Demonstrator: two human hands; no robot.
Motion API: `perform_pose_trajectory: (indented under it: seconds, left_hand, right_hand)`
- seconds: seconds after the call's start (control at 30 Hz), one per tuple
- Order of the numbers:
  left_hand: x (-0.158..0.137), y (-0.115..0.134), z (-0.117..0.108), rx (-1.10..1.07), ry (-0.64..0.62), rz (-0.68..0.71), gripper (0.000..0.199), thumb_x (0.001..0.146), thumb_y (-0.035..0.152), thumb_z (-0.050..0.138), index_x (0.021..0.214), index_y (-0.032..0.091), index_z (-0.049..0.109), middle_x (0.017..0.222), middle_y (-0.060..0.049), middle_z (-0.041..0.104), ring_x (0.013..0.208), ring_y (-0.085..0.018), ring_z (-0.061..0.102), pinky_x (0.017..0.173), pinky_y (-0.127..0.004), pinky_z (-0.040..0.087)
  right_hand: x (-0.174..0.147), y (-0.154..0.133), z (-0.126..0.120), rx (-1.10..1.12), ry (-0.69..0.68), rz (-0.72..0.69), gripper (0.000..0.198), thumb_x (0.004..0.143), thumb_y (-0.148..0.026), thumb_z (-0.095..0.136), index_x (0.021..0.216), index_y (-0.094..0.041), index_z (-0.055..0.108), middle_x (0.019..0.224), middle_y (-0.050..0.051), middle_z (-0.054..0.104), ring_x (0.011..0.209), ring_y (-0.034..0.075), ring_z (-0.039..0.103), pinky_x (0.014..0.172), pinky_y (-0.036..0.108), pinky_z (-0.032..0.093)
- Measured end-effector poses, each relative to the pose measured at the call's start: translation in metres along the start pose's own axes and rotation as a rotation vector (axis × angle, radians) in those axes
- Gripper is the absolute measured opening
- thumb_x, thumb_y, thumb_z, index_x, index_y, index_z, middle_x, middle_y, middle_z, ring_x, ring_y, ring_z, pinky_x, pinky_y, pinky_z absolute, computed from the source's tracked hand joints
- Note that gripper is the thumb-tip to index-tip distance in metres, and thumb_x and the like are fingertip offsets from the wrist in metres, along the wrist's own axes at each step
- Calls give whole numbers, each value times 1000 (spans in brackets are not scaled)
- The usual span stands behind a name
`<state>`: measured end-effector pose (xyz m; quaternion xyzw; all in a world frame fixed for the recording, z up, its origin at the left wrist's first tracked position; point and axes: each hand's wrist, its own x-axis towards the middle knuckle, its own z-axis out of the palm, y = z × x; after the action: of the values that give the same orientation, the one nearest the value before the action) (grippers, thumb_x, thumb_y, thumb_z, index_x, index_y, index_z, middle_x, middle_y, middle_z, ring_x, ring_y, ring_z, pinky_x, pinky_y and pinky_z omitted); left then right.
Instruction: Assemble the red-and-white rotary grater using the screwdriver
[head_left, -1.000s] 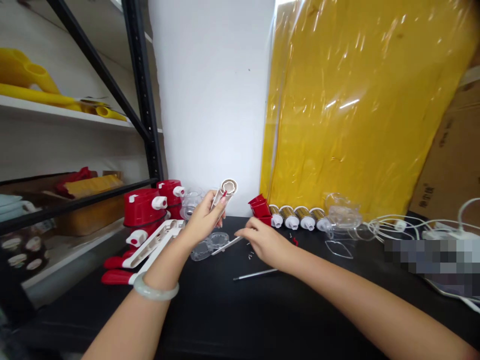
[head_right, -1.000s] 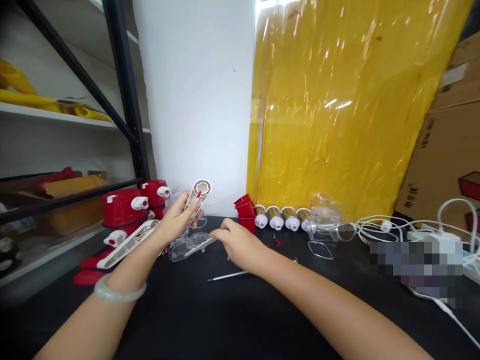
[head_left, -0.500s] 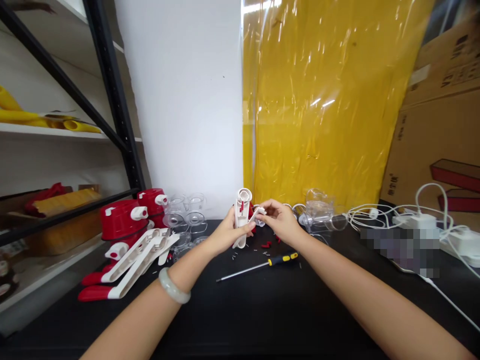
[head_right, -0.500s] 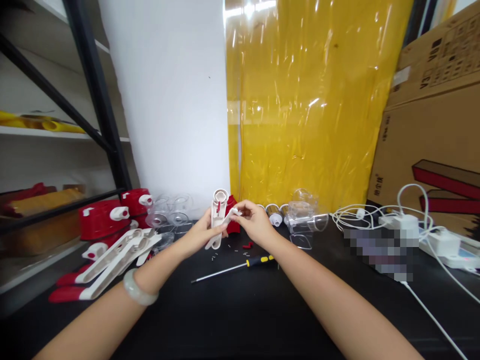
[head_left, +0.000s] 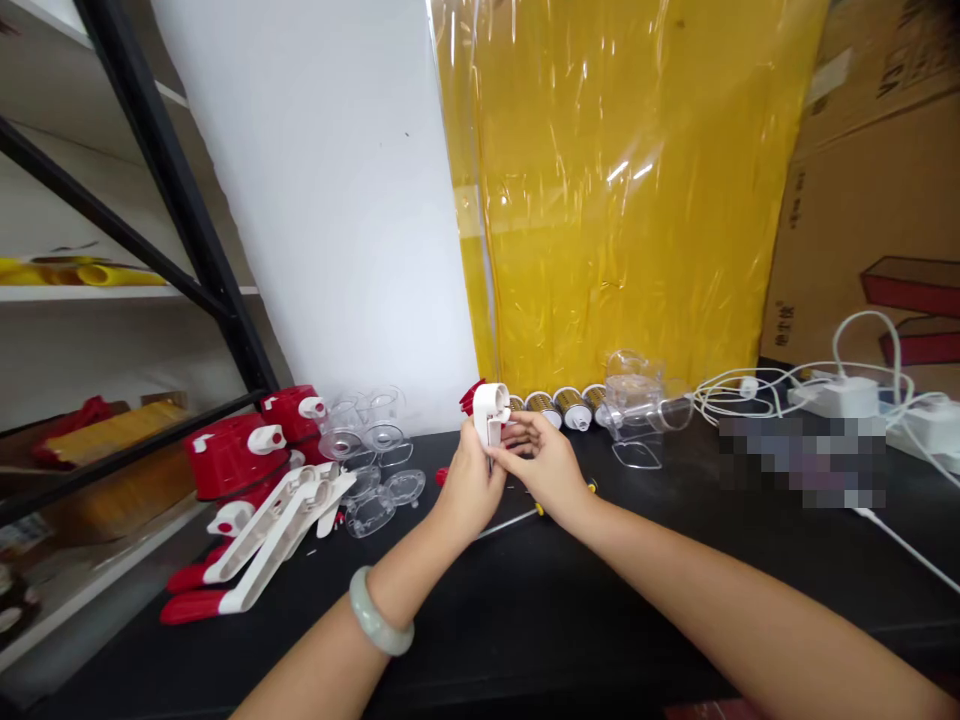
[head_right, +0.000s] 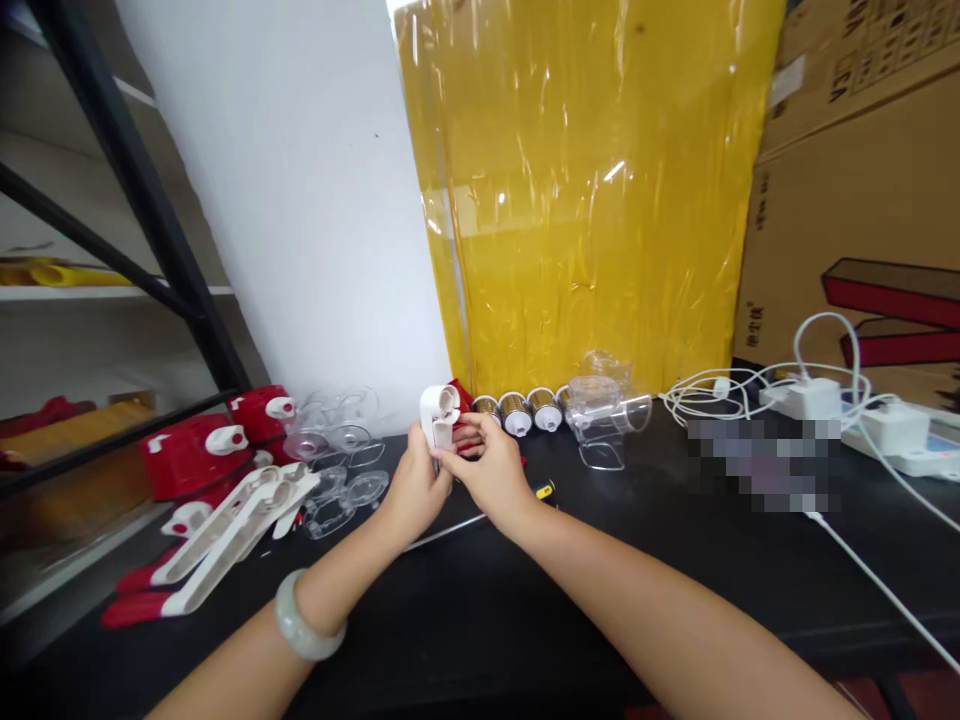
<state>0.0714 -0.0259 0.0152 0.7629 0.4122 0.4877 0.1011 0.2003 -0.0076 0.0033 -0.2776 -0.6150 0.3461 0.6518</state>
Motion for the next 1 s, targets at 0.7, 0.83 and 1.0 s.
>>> perform_pose_trajectory:
  seconds: [0.7, 0.83, 1.0]
  left_hand:
    - [-24, -4, -1, 116, 9, 94, 51, 95, 33, 53, 132, 13, 24, 121, -23, 60, 105, -29, 69, 83, -45, 56]
    - [-24, -8, 0, 131, 4, 90, 52, 96, 33, 53, 133, 13, 23, 125, -25, 58, 113, -31, 66, 87, -47, 55]
    - [-25, -8, 1, 120, -5, 84, 50, 97, 30, 51, 134, 13, 21, 122, -24, 60, 108, -30, 69, 85, -45, 56]
  right_hand:
    - [-18, -14, -10, -171, 19, -308, 33, 79, -23, 74, 112, -22, 68, 99, 6, 69, 81, 18, 66, 74, 35, 58]
    - [-15, -13, -11, -153, 7, -307, 31, 79, -24, 74, 110, -22, 69, 97, 6, 69, 81, 18, 66, 77, 37, 58]
    - [-16, -12, -10, -148, -1, -291, 33, 78, -20, 74, 110, -23, 69, 100, 6, 70, 84, 19, 67, 79, 37, 58]
